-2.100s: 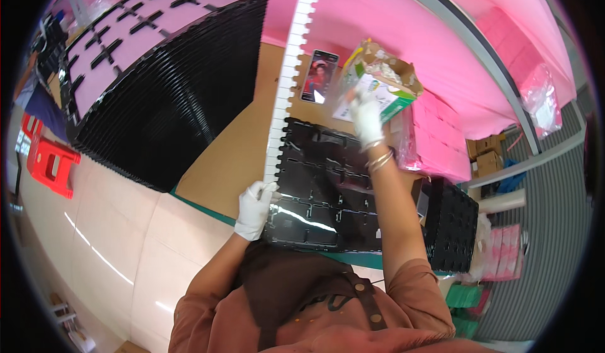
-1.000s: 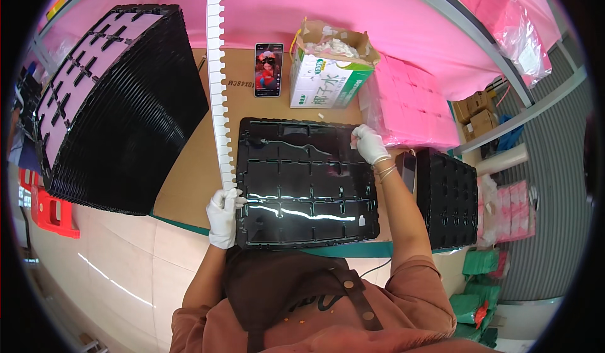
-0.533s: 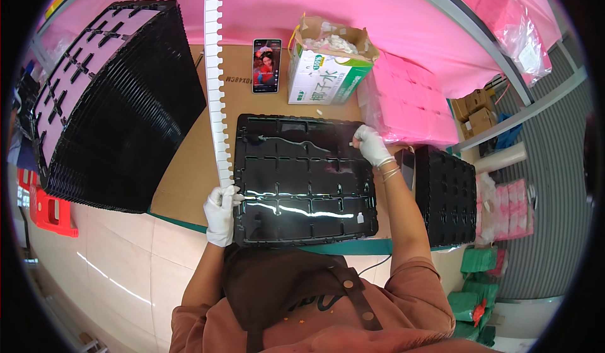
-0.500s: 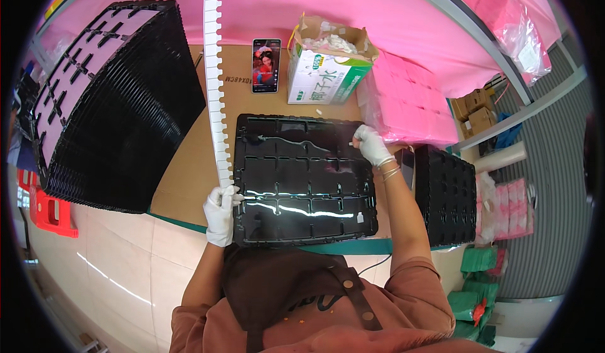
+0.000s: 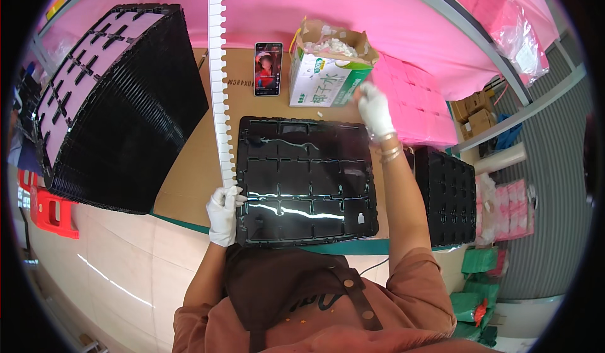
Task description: The person assembles black plastic trays by inserting white plastic clips into the tray's edge slots and then placing a pink foam insert inside. The person repeats this process for multiple trays, stacking the finished units to the left.
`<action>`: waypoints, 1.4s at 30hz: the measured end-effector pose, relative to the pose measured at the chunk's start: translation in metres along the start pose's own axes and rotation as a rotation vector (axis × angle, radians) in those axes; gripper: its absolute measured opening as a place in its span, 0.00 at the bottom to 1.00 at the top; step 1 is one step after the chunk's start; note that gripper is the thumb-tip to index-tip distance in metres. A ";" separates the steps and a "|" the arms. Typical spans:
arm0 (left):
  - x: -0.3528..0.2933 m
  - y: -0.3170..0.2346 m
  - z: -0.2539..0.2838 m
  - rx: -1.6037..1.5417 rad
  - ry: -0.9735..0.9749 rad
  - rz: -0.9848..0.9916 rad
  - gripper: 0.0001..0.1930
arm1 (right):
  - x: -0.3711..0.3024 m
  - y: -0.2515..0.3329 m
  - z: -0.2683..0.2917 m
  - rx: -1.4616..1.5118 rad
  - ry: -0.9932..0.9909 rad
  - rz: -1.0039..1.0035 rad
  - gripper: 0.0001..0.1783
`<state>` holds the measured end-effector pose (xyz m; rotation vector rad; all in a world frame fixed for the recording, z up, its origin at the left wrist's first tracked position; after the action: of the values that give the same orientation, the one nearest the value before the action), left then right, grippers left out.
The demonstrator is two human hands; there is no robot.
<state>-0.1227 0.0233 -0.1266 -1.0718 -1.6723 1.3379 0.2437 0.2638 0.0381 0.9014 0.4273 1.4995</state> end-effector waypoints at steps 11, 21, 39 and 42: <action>0.002 -0.001 -0.003 -0.017 0.010 -0.012 0.10 | -0.012 0.064 0.052 -0.254 -0.357 0.204 0.13; 0.000 0.001 0.000 0.013 -0.007 -0.030 0.08 | -0.247 -0.067 0.030 -0.311 0.339 -0.246 0.12; -0.001 0.001 0.000 0.002 -0.008 -0.030 0.07 | -0.260 -0.067 0.030 -0.203 0.437 -0.007 0.08; 0.000 -0.001 -0.002 -0.009 -0.005 -0.035 0.07 | -0.263 -0.072 0.031 -0.106 0.480 -0.067 0.08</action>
<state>-0.1209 0.0237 -0.1257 -1.0410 -1.6948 1.3132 0.2935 0.0160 -0.0694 0.4324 0.7109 1.6567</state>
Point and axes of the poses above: each hand's wrist, its own x-axis towards the middle knuckle, its own z-axis out of the back of the hand, y = z × x, the point moved 9 cm from there along x, towards the middle knuckle, and after that the axes turned 8 degrees about -z, right-handed, at the moved point
